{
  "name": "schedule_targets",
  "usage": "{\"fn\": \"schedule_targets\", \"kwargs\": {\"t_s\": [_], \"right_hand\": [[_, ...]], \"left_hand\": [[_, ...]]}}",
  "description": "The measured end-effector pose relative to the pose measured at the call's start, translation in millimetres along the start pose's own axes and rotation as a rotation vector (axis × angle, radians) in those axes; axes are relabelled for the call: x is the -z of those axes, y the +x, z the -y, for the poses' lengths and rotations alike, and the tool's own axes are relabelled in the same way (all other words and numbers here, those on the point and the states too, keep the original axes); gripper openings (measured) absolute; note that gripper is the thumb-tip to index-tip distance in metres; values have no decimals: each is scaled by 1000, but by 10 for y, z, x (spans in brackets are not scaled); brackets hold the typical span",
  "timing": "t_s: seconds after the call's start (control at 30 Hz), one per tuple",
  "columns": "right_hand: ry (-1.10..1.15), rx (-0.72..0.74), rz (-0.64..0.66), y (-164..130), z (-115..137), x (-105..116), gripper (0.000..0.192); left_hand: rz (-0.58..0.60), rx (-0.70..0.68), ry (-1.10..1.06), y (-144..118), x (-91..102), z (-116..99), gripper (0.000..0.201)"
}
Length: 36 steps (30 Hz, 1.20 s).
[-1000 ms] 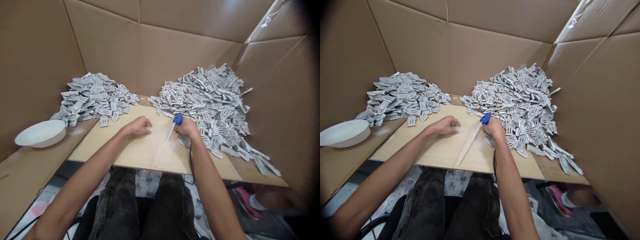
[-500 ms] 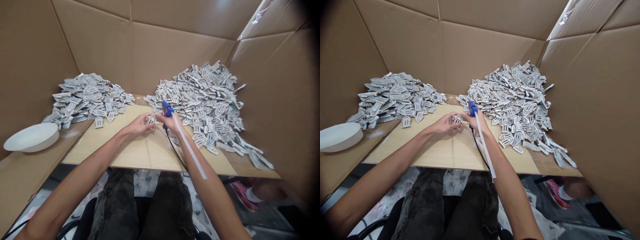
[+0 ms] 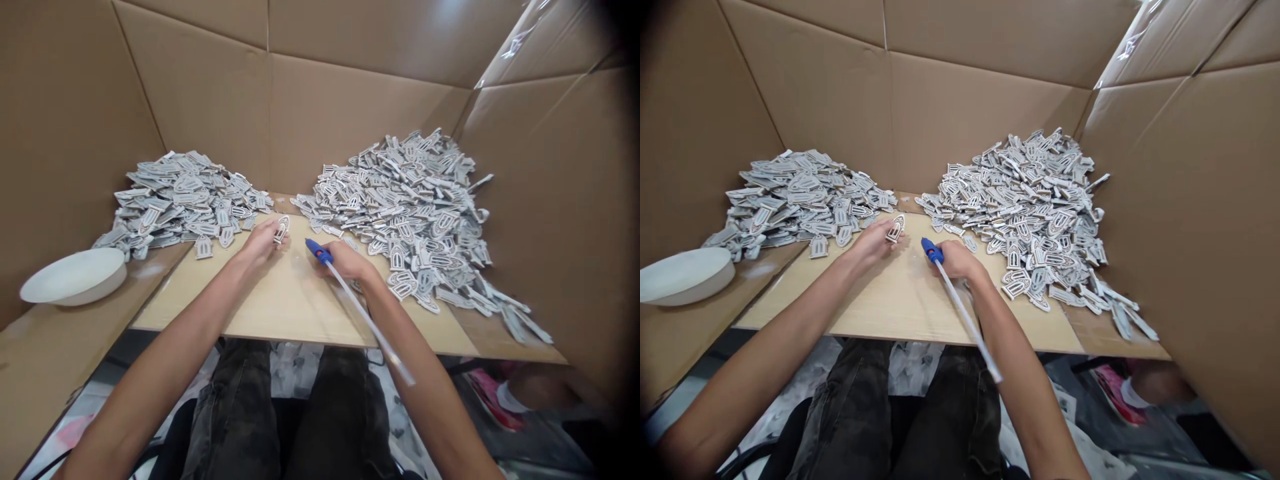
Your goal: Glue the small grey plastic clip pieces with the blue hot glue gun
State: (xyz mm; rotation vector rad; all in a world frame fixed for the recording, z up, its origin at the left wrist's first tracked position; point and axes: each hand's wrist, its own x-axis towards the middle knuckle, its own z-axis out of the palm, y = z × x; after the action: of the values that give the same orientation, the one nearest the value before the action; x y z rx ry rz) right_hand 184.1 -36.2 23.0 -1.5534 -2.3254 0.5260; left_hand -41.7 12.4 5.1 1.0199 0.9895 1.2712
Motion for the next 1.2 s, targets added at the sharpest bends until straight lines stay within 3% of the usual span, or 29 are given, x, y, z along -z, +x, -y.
{"fn": "schedule_targets", "kwargs": {"t_s": [0.23, 0.43, 0.63, 0.73, 0.9, 1.07, 1.2], "right_hand": [[-80, -54, -7, 6, 57, -50, 17], [-51, -53, 0, -11, 70, -34, 17], [52, -1, -88, 17, 93, -108, 13], [131, 65, -81, 44, 183, -221, 20], [136, 98, -72, 74, 285, -351, 12], [339, 59, -161, 105, 185, -316, 11], [603, 7, -324, 144, 169, -309, 26]], "left_hand": [[-14, 23, -88, 56, 7, -19, 4], [-6, 58, -42, 46, 20, -10, 15], [-99, 83, 70, 87, 56, 39, 25], [-208, 46, 98, 73, 74, 37, 26], [-322, 29, 94, 39, 86, 11, 30], [-208, 27, 92, 56, 45, 24, 11], [-47, -49, 38, 20, -9, 46, 6]]}}
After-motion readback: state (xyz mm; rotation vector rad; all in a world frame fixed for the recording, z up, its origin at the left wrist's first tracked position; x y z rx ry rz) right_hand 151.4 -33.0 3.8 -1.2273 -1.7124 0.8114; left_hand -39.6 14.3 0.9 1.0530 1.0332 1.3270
